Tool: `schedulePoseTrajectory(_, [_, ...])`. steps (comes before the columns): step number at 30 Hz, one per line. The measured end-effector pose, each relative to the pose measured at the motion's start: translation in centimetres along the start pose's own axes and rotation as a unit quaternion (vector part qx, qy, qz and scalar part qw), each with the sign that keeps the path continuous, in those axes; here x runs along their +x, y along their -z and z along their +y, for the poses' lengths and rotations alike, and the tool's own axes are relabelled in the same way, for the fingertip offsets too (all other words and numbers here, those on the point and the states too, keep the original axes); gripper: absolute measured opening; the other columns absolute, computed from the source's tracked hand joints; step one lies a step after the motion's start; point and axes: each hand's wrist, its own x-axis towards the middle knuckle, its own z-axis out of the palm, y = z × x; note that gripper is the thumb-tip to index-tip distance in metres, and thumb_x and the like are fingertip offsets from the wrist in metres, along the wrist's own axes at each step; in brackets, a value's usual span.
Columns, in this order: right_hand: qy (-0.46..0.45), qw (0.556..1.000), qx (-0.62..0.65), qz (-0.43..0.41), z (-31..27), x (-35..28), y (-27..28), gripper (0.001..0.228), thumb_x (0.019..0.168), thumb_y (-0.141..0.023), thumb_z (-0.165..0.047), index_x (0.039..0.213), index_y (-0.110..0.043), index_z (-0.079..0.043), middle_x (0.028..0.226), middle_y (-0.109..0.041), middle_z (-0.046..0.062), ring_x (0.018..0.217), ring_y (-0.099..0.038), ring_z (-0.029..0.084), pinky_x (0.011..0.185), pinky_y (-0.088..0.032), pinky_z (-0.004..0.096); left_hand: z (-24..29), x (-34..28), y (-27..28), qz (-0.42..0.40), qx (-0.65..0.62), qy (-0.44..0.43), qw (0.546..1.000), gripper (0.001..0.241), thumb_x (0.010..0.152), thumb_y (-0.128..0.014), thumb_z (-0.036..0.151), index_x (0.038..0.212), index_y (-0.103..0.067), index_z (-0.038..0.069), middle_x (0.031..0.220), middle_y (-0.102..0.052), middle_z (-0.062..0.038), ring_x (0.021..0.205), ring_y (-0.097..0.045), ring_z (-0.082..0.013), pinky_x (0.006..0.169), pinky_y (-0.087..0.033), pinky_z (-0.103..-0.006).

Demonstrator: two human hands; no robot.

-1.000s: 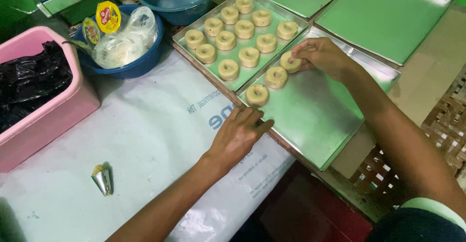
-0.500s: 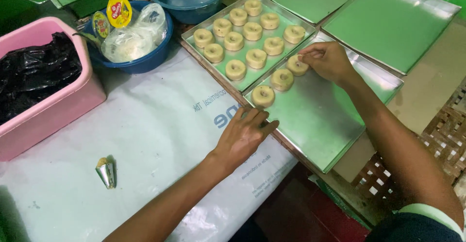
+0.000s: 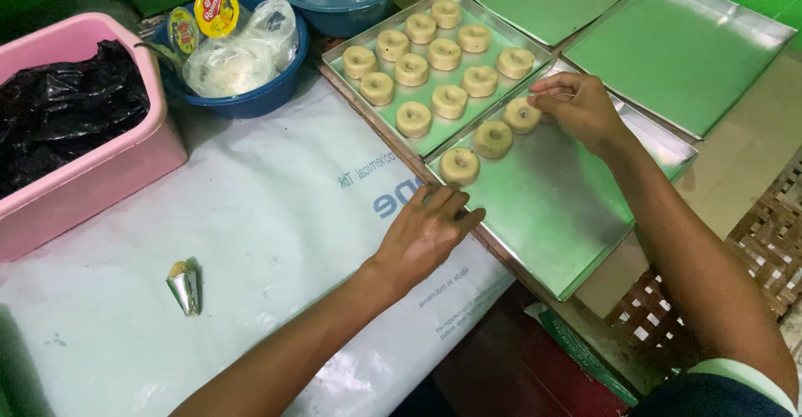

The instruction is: Shaping dough into rounds and using a metal tip to create indentations before placing them on baking trays.

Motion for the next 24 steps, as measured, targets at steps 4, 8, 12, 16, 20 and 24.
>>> schedulePoseTrajectory(4, [0.007, 0.999, -0.038, 0.018, 1.5, 0.4, 0.5, 0.014, 0.094, -0.066, -0.002, 0.106, -0.074, -0.004, 0.086, -0.07, 0.013, 0.073, -0.068, 0.014, 0.067, -0.058, 0.026, 0.1, 0.0, 0.8, -0.01, -0.003, 0.0, 1.0, 0.02, 0.092, -0.069, 0.007, 0.109, -0.076, 0.014, 0.103, -0.067, -0.011, 0.104, -0.062, -0.0265, 0.087, -0.046, -0.039])
schedulePoseTrajectory(8, [0.08, 0.993, -0.087, 0.002, 0.0, -0.3, 1.5, 0.017, 0.097, -0.061, -0.002, 0.109, -0.073, 0.002, 0.094, -0.071, 0.014, 0.078, -0.064, 0.016, 0.071, -0.054, 0.027, 1.1, -0.5, 6.3, -0.027, -0.048, 0.035, 0.998, 0.037, 0.091, -0.063, 0.002, 0.128, -0.064, 0.001, 0.136, -0.058, -0.022, 0.128, -0.056, -0.0342, 0.104, -0.044, -0.0426])
schedulePoseTrajectory(12, [0.153, 0.974, -0.167, -0.002, -2.6, -1.4, 1.8, 0.014, 0.103, -0.063, 0.009, 0.114, -0.071, 0.006, 0.093, -0.069, 0.018, 0.073, -0.062, 0.021, 0.067, -0.054, 0.03, 0.9, -3.9, 11.9, -0.063, -0.101, 0.078, 0.99, 0.043, 0.09, -0.063, 0.005, 0.131, -0.059, -0.005, 0.142, -0.055, -0.022, 0.126, -0.055, -0.0355, 0.108, -0.042, -0.0441])
schedulePoseTrajectory(16, [0.167, 0.97, -0.174, -0.03, -9.4, -3.9, -0.8, 0.009, 0.109, -0.069, 0.007, 0.117, -0.071, 0.009, 0.093, -0.069, 0.018, 0.072, -0.062, 0.02, 0.064, -0.05, 0.029, 0.2, -8.9, 16.3, -0.083, -0.11, 0.129, 0.982, 0.039, 0.088, -0.064, 0.007, 0.126, -0.062, -0.002, 0.133, -0.06, -0.018, 0.123, -0.057, -0.0327, 0.104, -0.044, -0.043])
schedulePoseTrajectory(20, [0.215, 0.95, -0.206, -0.091, -15.8, -6.2, -5.5, 0.014, 0.105, -0.071, 0.008, 0.119, -0.072, 0.011, 0.097, -0.07, 0.017, 0.072, -0.055, 0.018, 0.061, -0.043, 0.027, 0.0, -14.3, 20.0, -0.124, -0.114, 0.186, 0.968, 0.027, 0.088, -0.066, 0.009, 0.113, -0.071, 0.0, 0.116, -0.069, -0.013, 0.105, -0.064, -0.0299, 0.102, -0.047, -0.0426])
schedulePoseTrajectory(24, [0.336, 0.86, -0.347, -0.165, -20.4, -7.5, -12.2, 0.018, 0.086, -0.078, 0.001, 0.104, -0.079, -0.003, 0.099, -0.078, 0.011, 0.066, -0.068, 0.018, 0.057, -0.056, 0.029, 0.3, -19.0, 23.0, -0.134, -0.106, 0.233, 0.957, 0.02, 0.089, -0.067, 0.012, 0.103, -0.075, 0.001, 0.116, -0.071, -0.015, 0.105, -0.066, -0.0303, 0.098, -0.05, -0.0426])
